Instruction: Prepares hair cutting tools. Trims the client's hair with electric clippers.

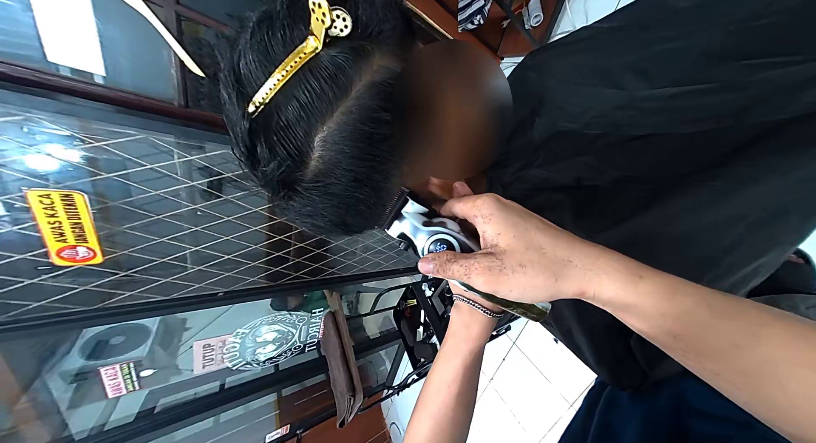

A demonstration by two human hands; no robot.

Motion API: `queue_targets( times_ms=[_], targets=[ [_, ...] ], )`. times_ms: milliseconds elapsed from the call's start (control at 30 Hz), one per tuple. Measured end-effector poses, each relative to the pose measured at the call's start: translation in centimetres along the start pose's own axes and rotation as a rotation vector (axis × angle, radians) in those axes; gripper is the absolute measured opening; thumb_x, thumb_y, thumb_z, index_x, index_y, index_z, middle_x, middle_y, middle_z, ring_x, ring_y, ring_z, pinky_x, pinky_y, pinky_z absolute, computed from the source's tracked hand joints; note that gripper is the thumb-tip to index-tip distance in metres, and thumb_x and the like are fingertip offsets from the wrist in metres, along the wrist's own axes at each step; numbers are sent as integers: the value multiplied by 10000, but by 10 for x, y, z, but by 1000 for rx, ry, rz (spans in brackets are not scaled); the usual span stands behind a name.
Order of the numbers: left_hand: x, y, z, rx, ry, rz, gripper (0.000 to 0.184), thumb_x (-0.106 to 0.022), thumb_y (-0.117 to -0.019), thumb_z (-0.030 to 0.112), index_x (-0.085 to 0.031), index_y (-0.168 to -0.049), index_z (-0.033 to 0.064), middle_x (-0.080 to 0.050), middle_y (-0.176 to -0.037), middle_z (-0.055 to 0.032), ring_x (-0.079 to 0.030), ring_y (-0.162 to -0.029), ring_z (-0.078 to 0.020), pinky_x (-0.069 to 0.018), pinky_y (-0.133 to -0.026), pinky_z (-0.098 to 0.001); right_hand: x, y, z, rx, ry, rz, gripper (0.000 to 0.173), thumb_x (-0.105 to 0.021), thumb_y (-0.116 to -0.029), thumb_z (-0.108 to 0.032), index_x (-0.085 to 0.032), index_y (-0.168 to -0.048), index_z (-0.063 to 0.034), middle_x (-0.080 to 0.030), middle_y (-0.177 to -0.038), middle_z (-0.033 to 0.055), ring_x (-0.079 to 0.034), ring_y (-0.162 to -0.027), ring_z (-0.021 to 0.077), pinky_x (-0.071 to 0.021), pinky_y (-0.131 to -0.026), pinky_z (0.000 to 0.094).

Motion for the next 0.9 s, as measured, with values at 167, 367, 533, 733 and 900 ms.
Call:
queue_targets(
  times_ms=[167, 367, 533, 733, 900],
  targets=[
    [-2, -2, 1, -17, -81, 0, 289, -771, -811, 231, -740, -909, -39, -733, -864, -227, -717, -860, -399, -515, -766, -589, 0, -1, -3, -3, 3, 12, 332, -737, -937, -367, -672, -1086, -77, -658, -794, 5, -651, -714, 59, -540, -604, 263],
    [3, -7, 5, -48, -89, 81, 343, -731, -816, 328, -713, -846, -14, -709, -769, -185, -715, -760, -344, -519, -676, -537, 4, 1, 4, -15, -3, 34, 326, -742, -923, -375, -673, -1057, -86, -658, -764, 1, -648, -684, 64, -528, -576, 266],
    [5, -9, 7, -82, -88, 120, 338, -736, -791, 325, -706, -819, -11, -703, -747, -182, -710, -731, -346, -517, -642, -535, 7, 2, 0, -15, -20, 18, 329, -745, -929, -343, -680, -1098, -68, -664, -803, 17, -649, -710, 74, -531, -600, 271],
    [2, -8, 6, -92, -116, 94, 359, -715, -846, 341, -713, -859, -18, -714, -793, -186, -715, -786, -347, -528, -712, -532, 9, 1, 0, 2, -102, 14, 308, -719, -945, -328, -682, -1086, -56, -659, -780, 23, -641, -680, 78, -526, -576, 266],
    [-2, -2, -4, 28, -22, -46, 332, -707, -894, 270, -740, -981, -49, -743, -941, -210, -719, -940, -327, -520, -873, -513, 6, -4, 7, 55, -170, -52, 259, -681, -992, -299, -681, -1044, -46, -635, -766, 28, -600, -646, 69, -478, -563, 236]
  ],
)
Point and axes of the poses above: each hand's wrist, its own y-axis away from the middle knuckle, its own x-axis out of the back of the hand, z = x × y, the point moved 7 cm from there along -y, towards the middle knuckle
